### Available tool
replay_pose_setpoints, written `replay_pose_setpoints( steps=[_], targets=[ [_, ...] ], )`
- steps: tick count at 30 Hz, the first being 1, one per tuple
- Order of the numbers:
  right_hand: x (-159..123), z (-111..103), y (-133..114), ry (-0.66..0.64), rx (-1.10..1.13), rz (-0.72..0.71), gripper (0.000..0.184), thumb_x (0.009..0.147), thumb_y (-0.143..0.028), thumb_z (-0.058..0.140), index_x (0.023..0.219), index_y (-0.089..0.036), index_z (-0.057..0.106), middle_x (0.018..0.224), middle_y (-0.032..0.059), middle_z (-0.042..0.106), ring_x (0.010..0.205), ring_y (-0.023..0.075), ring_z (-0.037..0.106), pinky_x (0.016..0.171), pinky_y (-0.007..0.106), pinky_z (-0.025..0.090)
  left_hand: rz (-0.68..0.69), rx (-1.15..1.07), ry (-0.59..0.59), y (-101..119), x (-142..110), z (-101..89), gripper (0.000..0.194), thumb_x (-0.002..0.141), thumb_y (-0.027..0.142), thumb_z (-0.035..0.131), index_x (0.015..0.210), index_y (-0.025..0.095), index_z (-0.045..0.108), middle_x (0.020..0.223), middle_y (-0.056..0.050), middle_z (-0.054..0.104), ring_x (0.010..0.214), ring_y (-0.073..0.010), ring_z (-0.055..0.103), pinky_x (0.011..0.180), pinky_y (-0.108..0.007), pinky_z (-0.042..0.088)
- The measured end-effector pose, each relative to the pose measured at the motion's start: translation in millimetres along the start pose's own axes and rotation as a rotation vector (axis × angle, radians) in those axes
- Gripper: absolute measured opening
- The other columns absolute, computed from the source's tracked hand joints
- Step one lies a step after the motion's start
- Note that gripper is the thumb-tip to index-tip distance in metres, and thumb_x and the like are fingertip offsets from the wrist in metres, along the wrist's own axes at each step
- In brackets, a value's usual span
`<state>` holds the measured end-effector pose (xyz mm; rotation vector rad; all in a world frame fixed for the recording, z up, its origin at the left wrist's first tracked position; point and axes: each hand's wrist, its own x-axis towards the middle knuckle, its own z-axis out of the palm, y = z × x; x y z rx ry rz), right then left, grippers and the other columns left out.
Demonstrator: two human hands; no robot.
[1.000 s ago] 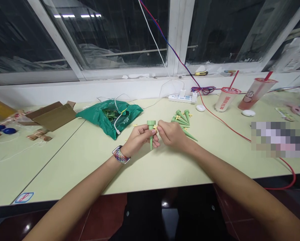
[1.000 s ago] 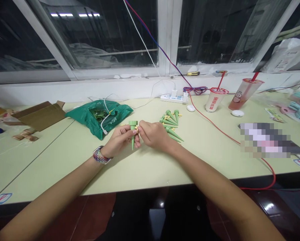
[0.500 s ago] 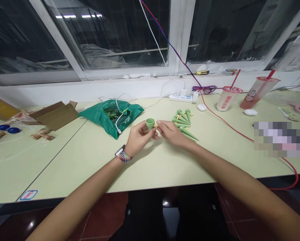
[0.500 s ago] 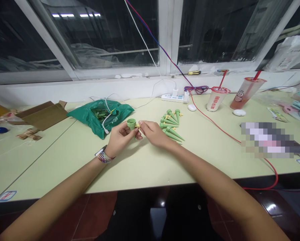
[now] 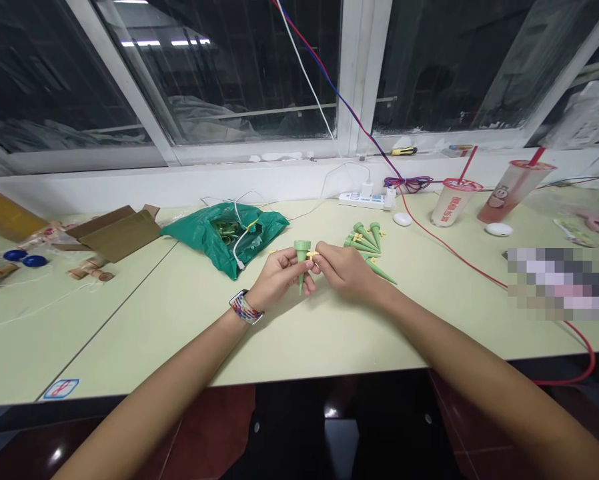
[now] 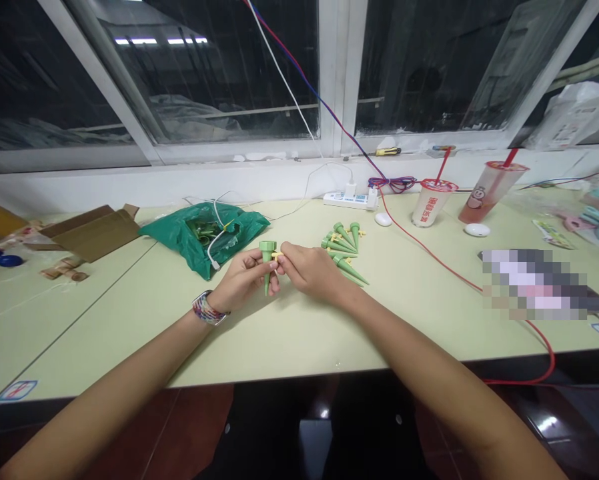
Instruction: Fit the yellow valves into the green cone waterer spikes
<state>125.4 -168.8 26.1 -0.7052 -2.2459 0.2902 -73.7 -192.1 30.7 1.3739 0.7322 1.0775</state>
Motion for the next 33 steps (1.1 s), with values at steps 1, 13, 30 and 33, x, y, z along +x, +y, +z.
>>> replay_pose_setpoints(
  steps=[1, 13, 30, 33],
  targets=[
    [-0.2, 0.6, -0.8, -0.008, 0.063, 0.032, 0.025, 0.11, -0.032, 0.036, 0.09, -0.022, 0.046, 0.082, 0.0015, 0.068, 0.067, 0.0143, 0.057, 0.064, 0.026, 0.034, -0.001, 0.008, 0.0, 0.8, -0.1, 0.0, 0.036, 0.083, 0.041, 0.085, 0.092, 0.011, 0.067, 0.094, -0.011, 0.076, 0.054, -0.0163, 0.072, 0.046, -0.025, 0.058],
    [5.3, 10.7, -4.8, -0.038, 0.664, 0.33, 0.035, 0.105, -0.043, 0.042, 0.078, -0.022, 0.049, 0.062, -0.0054, 0.045, 0.057, 0.0124, 0.039, 0.058, 0.026, 0.031, 0.028, 0.137, 0.021, 0.2, 1.4, -3.9, 0.035, 0.083, 0.042, 0.084, 0.092, 0.013, 0.067, 0.091, -0.01, 0.076, 0.059, -0.0192, 0.075, 0.053, -0.027, 0.062],
    [-0.5, 6.0, 3.0, 0.005, -0.11, 0.012, 0.024, 0.108, -0.034, 0.035, 0.094, -0.021, 0.049, 0.08, 0.003, 0.063, 0.064, 0.0161, 0.049, 0.06, 0.029, 0.026, -0.109, -0.105, 0.023, -1.4, 2.3, -0.4, 0.029, 0.08, 0.035, 0.086, 0.082, 0.011, 0.068, 0.073, -0.006, 0.072, 0.054, -0.0172, 0.069, 0.047, -0.027, 0.059],
    [-1.6, 8.1, 7.6, 0.051, -0.182, -0.09, 0.026, 0.108, -0.034, 0.034, 0.091, -0.021, 0.049, 0.077, 0.003, 0.062, 0.06, 0.0159, 0.046, 0.059, 0.03, 0.026, -0.137, -0.144, -0.046, 0.0, 0.8, 0.1, 0.03, 0.08, 0.035, 0.085, 0.083, 0.011, 0.069, 0.069, -0.004, 0.07, 0.05, -0.0159, 0.067, 0.045, -0.027, 0.058]
  ],
)
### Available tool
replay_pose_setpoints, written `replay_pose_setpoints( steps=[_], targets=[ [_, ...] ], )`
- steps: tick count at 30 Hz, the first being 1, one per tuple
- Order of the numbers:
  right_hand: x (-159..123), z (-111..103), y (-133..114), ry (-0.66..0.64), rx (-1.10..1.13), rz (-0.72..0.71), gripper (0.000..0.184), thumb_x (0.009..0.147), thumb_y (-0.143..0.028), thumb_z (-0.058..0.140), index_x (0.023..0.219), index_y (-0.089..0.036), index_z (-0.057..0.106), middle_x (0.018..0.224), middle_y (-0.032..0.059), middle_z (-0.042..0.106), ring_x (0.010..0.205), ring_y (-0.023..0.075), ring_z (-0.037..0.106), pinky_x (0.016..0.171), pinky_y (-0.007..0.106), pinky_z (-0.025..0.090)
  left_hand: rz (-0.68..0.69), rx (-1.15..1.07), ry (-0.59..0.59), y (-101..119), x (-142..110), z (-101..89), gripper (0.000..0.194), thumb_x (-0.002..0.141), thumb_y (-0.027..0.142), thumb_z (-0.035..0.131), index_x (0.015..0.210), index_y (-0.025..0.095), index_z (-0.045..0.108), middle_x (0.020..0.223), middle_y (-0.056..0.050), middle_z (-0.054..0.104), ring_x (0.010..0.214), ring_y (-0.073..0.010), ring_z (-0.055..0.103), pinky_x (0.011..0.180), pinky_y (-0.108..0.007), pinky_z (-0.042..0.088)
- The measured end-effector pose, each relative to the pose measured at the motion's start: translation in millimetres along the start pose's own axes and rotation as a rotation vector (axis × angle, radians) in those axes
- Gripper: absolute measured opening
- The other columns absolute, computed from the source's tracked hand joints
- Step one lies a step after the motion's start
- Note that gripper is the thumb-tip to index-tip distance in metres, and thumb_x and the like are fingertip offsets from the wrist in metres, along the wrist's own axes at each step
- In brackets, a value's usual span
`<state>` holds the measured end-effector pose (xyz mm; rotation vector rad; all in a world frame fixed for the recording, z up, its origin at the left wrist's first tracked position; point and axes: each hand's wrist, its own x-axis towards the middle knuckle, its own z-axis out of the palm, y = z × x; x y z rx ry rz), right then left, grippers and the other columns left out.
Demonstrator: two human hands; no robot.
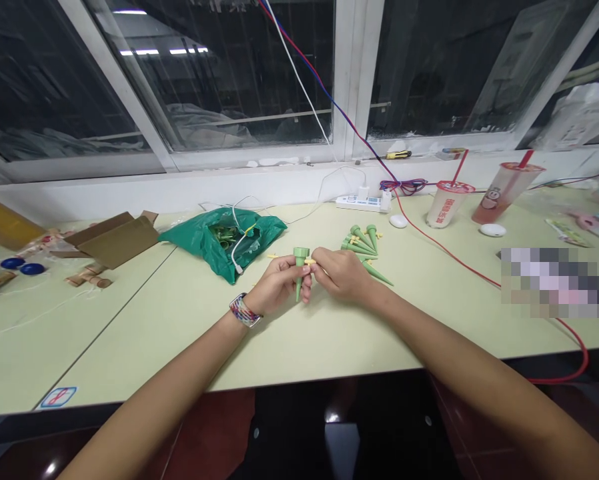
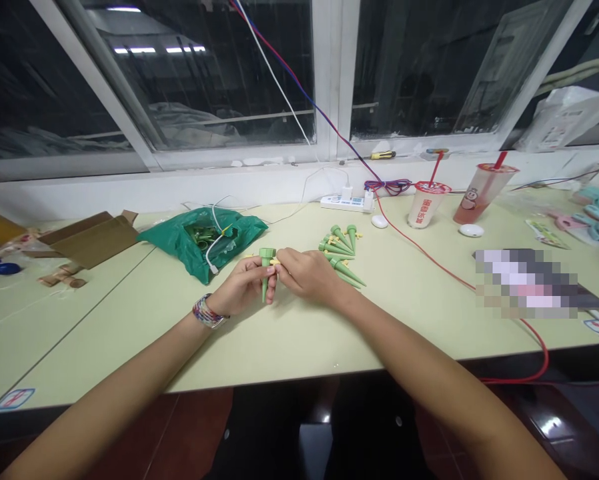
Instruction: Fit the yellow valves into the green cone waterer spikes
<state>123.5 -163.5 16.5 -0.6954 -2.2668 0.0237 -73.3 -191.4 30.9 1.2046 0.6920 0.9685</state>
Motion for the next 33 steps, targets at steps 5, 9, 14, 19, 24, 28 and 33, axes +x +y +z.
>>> replay_pose_setpoints(
  steps=[5, 9, 14, 19, 24, 28, 33],
  targets=[
    [1.2, -2.7, -6.0, -0.048, 0.246, 0.119, 0.023, 0.109, -0.031, 0.037, 0.088, -0.023, 0.043, 0.076, 0.0008, 0.066, 0.064, 0.0159, 0.056, 0.062, 0.028, 0.033, 0.084, 0.06, 0.034, -2.4, -0.9, 1.7, 0.029, 0.081, 0.036, 0.085, 0.084, 0.013, 0.067, 0.068, -0.002, 0.069, 0.051, -0.0153, 0.066, 0.044, -0.026, 0.058],
    [4.6, -6.8, -14.0, -0.12, 0.62, 0.214, 0.027, 0.11, -0.032, 0.036, 0.086, -0.024, 0.043, 0.079, -0.001, 0.072, 0.075, 0.0159, 0.065, 0.076, 0.029, 0.043, 0.187, 0.237, 0.054, -1.1, -1.8, 1.6, 0.03, 0.086, 0.04, 0.082, 0.087, 0.014, 0.066, 0.071, -0.003, 0.071, 0.054, -0.0161, 0.068, 0.05, -0.027, 0.059],
    [6.9, 1.4, -12.9, -0.086, 0.969, 0.387, 0.033, 0.105, -0.038, 0.045, 0.076, -0.022, 0.045, 0.064, -0.0045, 0.054, 0.059, 0.0119, 0.049, 0.061, 0.027, 0.037, 0.276, 0.435, 0.094, 2.7, -3.5, 4.1, 0.033, 0.09, 0.044, 0.077, 0.087, 0.015, 0.063, 0.072, -0.004, 0.071, 0.058, -0.0168, 0.072, 0.057, -0.027, 0.059],
    [11.7, 5.9, -8.8, -0.152, 1.348, 0.562, 0.037, 0.095, -0.044, 0.056, 0.07, -0.024, 0.037, 0.056, -0.0108, 0.025, 0.044, 0.0064, 0.016, 0.045, 0.025, 0.014, 0.415, 0.676, 0.184, -2.8, -4.1, 2.1, 0.02, 0.094, 0.035, 0.071, 0.091, 0.017, 0.063, 0.077, -0.003, 0.072, 0.069, -0.0166, 0.074, 0.065, -0.025, 0.057],
    [16.3, -7.9, -8.5, -0.279, 1.432, 0.664, 0.033, 0.093, -0.033, 0.056, 0.068, -0.023, 0.036, 0.057, -0.0112, 0.018, 0.046, 0.0055, 0.01, 0.045, 0.023, 0.011, 0.688, 1.097, 0.247, -7.3, -7.6, -3.4, 0.009, 0.095, 0.016, 0.059, 0.088, 0.02, 0.063, 0.082, -0.003, 0.072, 0.075, -0.0155, 0.068, 0.071, -0.027, 0.052],
    [17.6, -16.7, -7.8, -0.362, 1.465, 0.709, 0.038, 0.095, -0.03, 0.055, 0.067, -0.024, 0.03, 0.057, -0.0113, 0.017, 0.047, 0.0057, 0.008, 0.045, 0.022, 0.011, 0.893, 1.288, 0.221, -9.8, -8.1, -9.2, 0.019, 0.089, 0.006, 0.053, 0.099, 0.02, 0.063, 0.085, -0.004, 0.071, 0.073, -0.0164, 0.065, 0.068, -0.028, 0.05],
    [19.0, -22.0, -5.6, -0.441, 1.473, 0.775, 0.037, 0.095, -0.03, 0.054, 0.068, -0.024, 0.029, 0.055, -0.0118, 0.016, 0.047, 0.0063, 0.008, 0.044, 0.021, 0.012, 0.988, 1.432, 0.159, -10.8, -7.0, -13.3, 0.029, 0.088, 0.003, 0.05, 0.109, 0.019, 0.062, 0.086, -0.006, 0.071, 0.074, -0.019, 0.066, 0.067, -0.03, 0.051]
  ],
)
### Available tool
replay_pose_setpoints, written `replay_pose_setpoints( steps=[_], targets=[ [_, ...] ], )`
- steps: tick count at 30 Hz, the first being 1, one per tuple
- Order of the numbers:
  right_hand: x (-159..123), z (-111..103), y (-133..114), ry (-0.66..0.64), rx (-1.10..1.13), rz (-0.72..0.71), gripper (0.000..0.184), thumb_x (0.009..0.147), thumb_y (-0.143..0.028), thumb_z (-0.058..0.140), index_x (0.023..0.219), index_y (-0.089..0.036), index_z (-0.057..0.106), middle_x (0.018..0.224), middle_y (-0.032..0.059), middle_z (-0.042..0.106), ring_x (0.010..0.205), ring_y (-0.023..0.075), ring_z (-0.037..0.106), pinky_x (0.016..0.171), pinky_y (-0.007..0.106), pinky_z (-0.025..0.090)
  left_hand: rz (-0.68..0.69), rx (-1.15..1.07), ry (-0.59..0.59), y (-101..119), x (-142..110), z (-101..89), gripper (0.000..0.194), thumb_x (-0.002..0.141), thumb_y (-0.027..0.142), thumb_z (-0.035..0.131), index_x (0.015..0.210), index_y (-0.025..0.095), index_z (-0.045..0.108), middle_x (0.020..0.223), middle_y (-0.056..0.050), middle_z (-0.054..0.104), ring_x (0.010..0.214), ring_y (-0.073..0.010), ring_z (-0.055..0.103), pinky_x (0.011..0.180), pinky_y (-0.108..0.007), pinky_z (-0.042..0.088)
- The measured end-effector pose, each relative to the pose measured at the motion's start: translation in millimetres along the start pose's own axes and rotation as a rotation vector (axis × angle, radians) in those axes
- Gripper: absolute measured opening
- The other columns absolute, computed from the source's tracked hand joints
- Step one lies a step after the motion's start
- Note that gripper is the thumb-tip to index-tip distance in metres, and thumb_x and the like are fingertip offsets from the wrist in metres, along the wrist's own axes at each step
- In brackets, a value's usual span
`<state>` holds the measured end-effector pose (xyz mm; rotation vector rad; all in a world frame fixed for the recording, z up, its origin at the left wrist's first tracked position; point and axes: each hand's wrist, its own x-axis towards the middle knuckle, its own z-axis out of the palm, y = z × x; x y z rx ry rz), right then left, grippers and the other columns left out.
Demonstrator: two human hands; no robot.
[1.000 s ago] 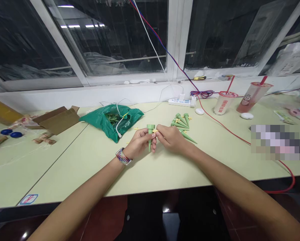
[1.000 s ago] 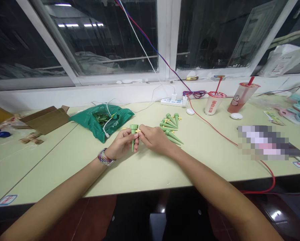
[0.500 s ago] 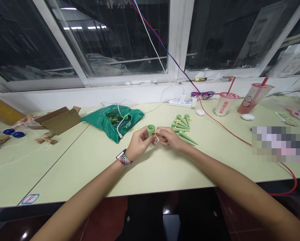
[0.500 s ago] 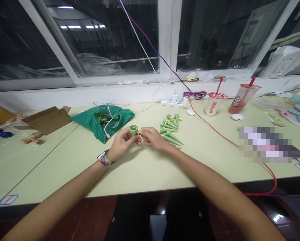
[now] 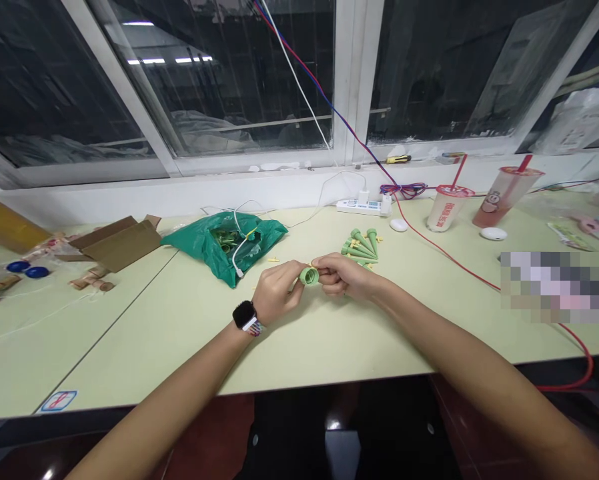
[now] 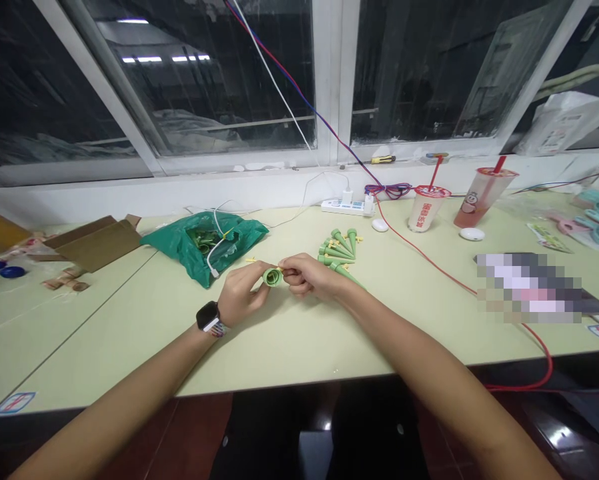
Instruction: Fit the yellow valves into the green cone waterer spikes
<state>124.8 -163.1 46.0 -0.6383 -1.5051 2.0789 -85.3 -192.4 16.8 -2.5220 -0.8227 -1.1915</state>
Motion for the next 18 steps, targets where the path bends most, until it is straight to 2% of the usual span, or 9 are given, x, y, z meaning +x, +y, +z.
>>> replay_pose_setpoints(
  steps=[6, 9, 11, 14, 16, 18],
  targets=[
    [-3.8, -2.8, -5.1, -0.03, -0.036, 0.009, 0.037, 0.097, -0.028, 0.053, 0.069, -0.024, 0.03, 0.057, -0.0121, 0.015, 0.047, 0.0062, 0.009, 0.045, 0.021, 0.013, 0.153, 0.135, 0.031, -3.6, 1.6, -2.2, 0.039, 0.084, 0.0, 0.048, 0.114, 0.019, 0.063, 0.089, -0.008, 0.075, 0.077, -0.0213, 0.07, 0.07, -0.033, 0.053],
    [-4.4, -0.6, -6.6, -0.01, -0.059, 0.016, 0.038, 0.098, -0.028, 0.053, 0.068, -0.024, 0.029, 0.057, -0.012, 0.015, 0.047, 0.0062, 0.008, 0.044, 0.021, 0.012, 0.148, 0.117, 0.013, -5.9, -0.1, -3.2, 0.036, 0.085, 0.002, 0.049, 0.113, 0.019, 0.063, 0.088, -0.008, 0.075, 0.076, -0.021, 0.07, 0.069, -0.034, 0.053],
    [-3.5, 1.7, -6.2, 0.005, -0.07, 0.025, 0.039, 0.098, -0.029, 0.052, 0.068, -0.024, 0.029, 0.056, -0.0118, 0.016, 0.046, 0.0062, 0.009, 0.043, 0.021, 0.013, 0.023, 0.01, -0.02, -5.0, -1.1, -2.2, 0.028, 0.088, 0.006, 0.051, 0.108, 0.02, 0.064, 0.087, -0.007, 0.074, 0.075, -0.0201, 0.07, 0.069, -0.033, 0.053],
    [0.4, 3.5, -2.5, 0.069, -0.114, -0.023, 0.039, 0.099, -0.033, 0.051, 0.067, -0.024, 0.031, 0.054, -0.0112, 0.019, 0.045, 0.0066, 0.013, 0.043, 0.021, 0.016, -0.333, -0.322, -0.049, 0.0, 0.1, 3.0, 0.007, 0.096, 0.019, 0.057, 0.098, 0.02, 0.064, 0.087, -0.005, 0.074, 0.077, -0.0185, 0.073, 0.071, -0.03, 0.057],
    [4.2, 2.8, 1.3, 0.126, -0.148, -0.083, 0.039, 0.099, -0.036, 0.051, 0.066, -0.023, 0.035, 0.054, -0.0104, 0.022, 0.045, 0.0071, 0.016, 0.043, 0.022, 0.017, -0.539, -0.576, -0.052, 3.6, 3.3, 7.0, 0.011, 0.097, 0.03, 0.064, 0.097, 0.019, 0.064, 0.088, -0.005, 0.076, 0.077, -0.0189, 0.075, 0.073, -0.03, 0.06],
    [7.5, 1.2, 5.2, 0.161, -0.187, -0.141, 0.038, 0.099, -0.039, 0.051, 0.066, -0.023, 0.039, 0.054, -0.0091, 0.027, 0.045, 0.0077, 0.018, 0.043, 0.023, 0.018, -0.652, -0.752, -0.065, 6.4, 7.7, 8.7, 0.021, 0.096, 0.039, 0.069, 0.098, 0.018, 0.065, 0.088, -0.006, 0.077, 0.078, -0.0204, 0.077, 0.075, -0.032, 0.062]
  ],
)
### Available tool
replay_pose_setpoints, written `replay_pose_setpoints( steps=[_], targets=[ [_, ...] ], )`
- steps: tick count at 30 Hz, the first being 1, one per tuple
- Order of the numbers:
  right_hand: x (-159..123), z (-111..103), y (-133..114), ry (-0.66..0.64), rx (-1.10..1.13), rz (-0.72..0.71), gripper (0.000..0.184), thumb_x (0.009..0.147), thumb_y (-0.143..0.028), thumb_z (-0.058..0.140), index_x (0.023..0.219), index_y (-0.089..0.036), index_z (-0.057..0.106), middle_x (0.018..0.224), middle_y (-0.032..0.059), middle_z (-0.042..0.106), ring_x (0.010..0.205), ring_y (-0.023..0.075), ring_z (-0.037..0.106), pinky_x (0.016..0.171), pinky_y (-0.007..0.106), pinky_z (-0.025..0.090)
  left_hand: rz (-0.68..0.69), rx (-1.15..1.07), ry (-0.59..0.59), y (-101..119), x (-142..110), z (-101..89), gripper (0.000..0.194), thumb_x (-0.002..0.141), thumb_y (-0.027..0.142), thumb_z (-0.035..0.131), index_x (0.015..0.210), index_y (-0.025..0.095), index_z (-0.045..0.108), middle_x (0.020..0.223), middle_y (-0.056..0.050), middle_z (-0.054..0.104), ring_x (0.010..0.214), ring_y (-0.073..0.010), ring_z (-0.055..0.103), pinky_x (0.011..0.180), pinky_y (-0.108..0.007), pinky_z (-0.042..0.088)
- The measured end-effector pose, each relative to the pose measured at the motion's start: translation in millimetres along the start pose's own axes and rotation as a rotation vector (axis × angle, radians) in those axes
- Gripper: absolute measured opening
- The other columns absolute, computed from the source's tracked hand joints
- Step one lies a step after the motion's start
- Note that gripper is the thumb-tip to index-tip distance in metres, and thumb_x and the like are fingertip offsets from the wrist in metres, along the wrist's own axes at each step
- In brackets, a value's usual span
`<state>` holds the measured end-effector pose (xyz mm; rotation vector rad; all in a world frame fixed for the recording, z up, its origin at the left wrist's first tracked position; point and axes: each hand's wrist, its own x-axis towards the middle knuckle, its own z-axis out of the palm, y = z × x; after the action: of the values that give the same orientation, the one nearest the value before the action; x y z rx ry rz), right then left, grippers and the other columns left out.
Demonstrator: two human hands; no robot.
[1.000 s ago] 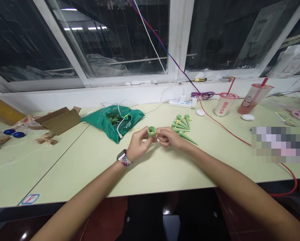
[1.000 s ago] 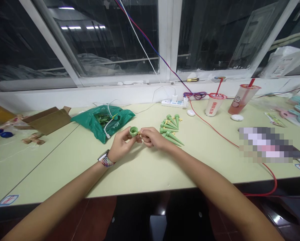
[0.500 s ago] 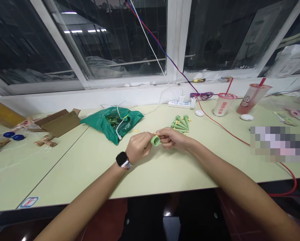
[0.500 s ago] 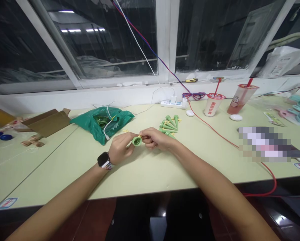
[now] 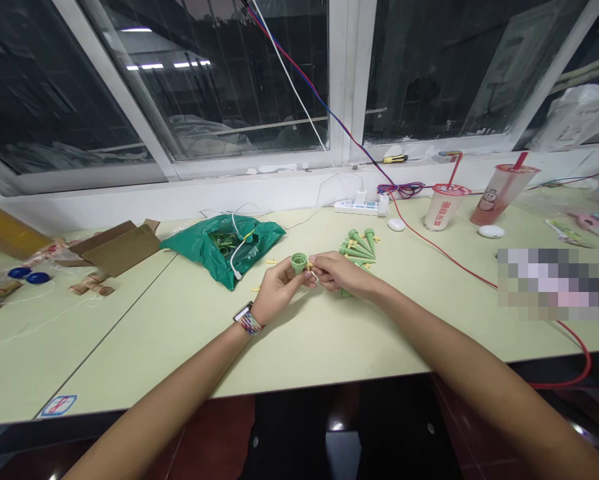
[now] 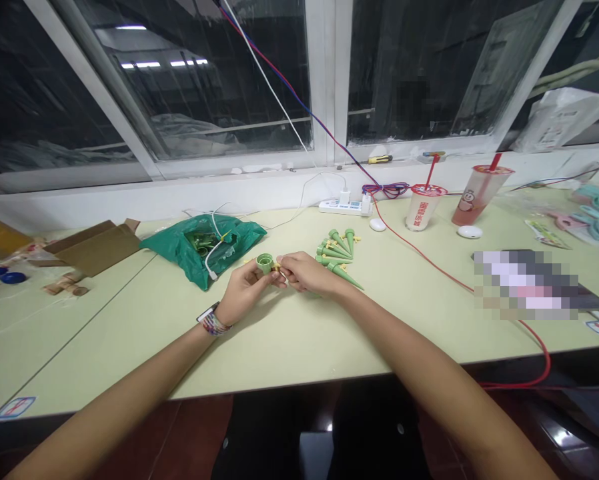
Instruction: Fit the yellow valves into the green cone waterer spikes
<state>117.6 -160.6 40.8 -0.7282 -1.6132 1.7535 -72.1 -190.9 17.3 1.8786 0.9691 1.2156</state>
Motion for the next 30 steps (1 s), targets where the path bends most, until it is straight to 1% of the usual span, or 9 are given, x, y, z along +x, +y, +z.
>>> replay_pose_setpoints(
  steps=[5, 7, 13, 19, 20, 22, 25, 27, 30],
  targets=[
    [1.6, -0.4, 6.8, -0.004, -0.238, -0.216, 0.043, 0.103, -0.045, 0.043, 0.068, -0.02, 0.051, 0.061, -0.0018, 0.055, 0.053, 0.0106, 0.036, 0.052, 0.025, 0.029, -0.121, -0.121, -0.061, 7.6, 1.9, -0.3, 0.034, 0.096, 0.049, 0.068, 0.094, 0.016, 0.065, 0.089, -0.01, 0.079, 0.074, -0.0216, 0.078, 0.071, -0.034, 0.064],
    [1.2, -0.3, 8.7, -0.008, -0.311, -0.267, 0.047, 0.105, -0.046, 0.04, 0.069, -0.02, 0.053, 0.065, -0.0004, 0.061, 0.058, 0.0117, 0.043, 0.058, 0.025, 0.034, -0.145, -0.145, -0.067, 6.1, 0.0, -0.4, 0.036, 0.095, 0.052, 0.069, 0.093, 0.016, 0.063, 0.088, -0.011, 0.079, 0.073, -0.0218, 0.078, 0.071, -0.035, 0.065],
    [4.6, -1.2, 18.4, -0.016, -0.277, -0.236, 0.048, 0.105, -0.049, 0.041, 0.07, -0.02, 0.055, 0.065, 0.0001, 0.061, 0.065, 0.0143, 0.057, 0.067, 0.027, 0.042, -0.174, -0.179, -0.099, -5.7, -4.5, 3.7, 0.039, 0.096, 0.054, 0.067, 0.095, 0.015, 0.063, 0.085, -0.011, 0.079, 0.075, -0.0232, 0.079, 0.075, -0.04, 0.068],
    [2.4, -0.5, 12.2, 0.006, -0.318, -0.264, 0.047, 0.107, -0.047, 0.037, 0.07, -0.021, 0.05, 0.063, -0.0014, 0.061, 0.063, 0.0141, 0.057, 0.071, 0.028, 0.043, -0.202, -0.244, -0.071, -1.0, -0.1, 6.8, 0.038, 0.095, 0.052, 0.07, 0.094, 0.014, 0.061, 0.083, -0.011, 0.078, 0.074, -0.0234, 0.079, 0.072, -0.038, 0.067],
    [1.3, -0.5, 10.3, 0.037, -0.34, -0.281, 0.046, 0.107, -0.047, 0.038, 0.07, -0.022, 0.049, 0.062, -0.0021, 0.06, 0.063, 0.014, 0.057, 0.071, 0.028, 0.043, -0.206, -0.255, -0.054, 0.3, 0.9, 8.0, 0.038, 0.095, 0.052, 0.07, 0.095, 0.015, 0.06, 0.083, -0.01, 0.078, 0.072, -0.023, 0.079, 0.071, -0.037, 0.067],
    [-0.4, -0.8, 8.2, 0.165, -0.41, -0.322, 0.039, 0.105, -0.047, 0.045, 0.075, -0.022, 0.048, 0.061, -0.0043, 0.057, 0.062, 0.0136, 0.053, 0.069, 0.027, 0.039, -0.214, -0.288, -0.016, 1.8, 2.5, 10.7, 0.04, 0.094, 0.054, 0.07, 0.099, 0.016, 0.057, 0.084, -0.009, 0.078, 0.069, -0.0225, 0.078, 0.067, -0.036, 0.067],
    [-1.2, -0.7, 9.5, 0.35, -0.509, -0.362, 0.021, 0.097, -0.044, 0.061, 0.096, -0.024, 0.056, 0.07, -0.0061, 0.056, 0.061, 0.0127, 0.047, 0.063, 0.026, 0.036, -0.216, -0.314, 0.008, 0.9, 3.1, 13.5, 0.044, 0.092, 0.057, 0.071, 0.105, 0.018, 0.055, 0.086, -0.006, 0.077, 0.067, -0.0222, 0.078, 0.064, -0.035, 0.067],
    [-1.2, 1.1, 11.4, 0.391, -0.556, -0.398, 0.025, 0.092, -0.042, 0.069, 0.108, -0.025, 0.059, 0.087, -0.0031, 0.059, 0.064, 0.0121, 0.05, 0.066, 0.027, 0.04, -0.207, -0.295, 0.002, -0.4, 2.5, 13.5, 0.047, 0.091, 0.06, 0.071, 0.108, 0.019, 0.056, 0.084, -0.005, 0.076, 0.066, -0.0219, 0.078, 0.063, -0.035, 0.067],
    [-2.3, 6.2, 12.7, 0.449, -0.643, -0.468, 0.03, 0.085, -0.038, 0.077, 0.109, -0.024, 0.064, 0.106, 0.0025, 0.057, 0.07, 0.0127, 0.053, 0.074, 0.031, 0.046, -0.185, -0.244, 0.026, -0.8, 1.2, 11.8, 0.045, 0.092, 0.059, 0.069, 0.106, 0.017, 0.061, 0.08, -0.005, 0.075, 0.065, -0.0215, 0.077, 0.063, -0.033, 0.066]
  ],
)
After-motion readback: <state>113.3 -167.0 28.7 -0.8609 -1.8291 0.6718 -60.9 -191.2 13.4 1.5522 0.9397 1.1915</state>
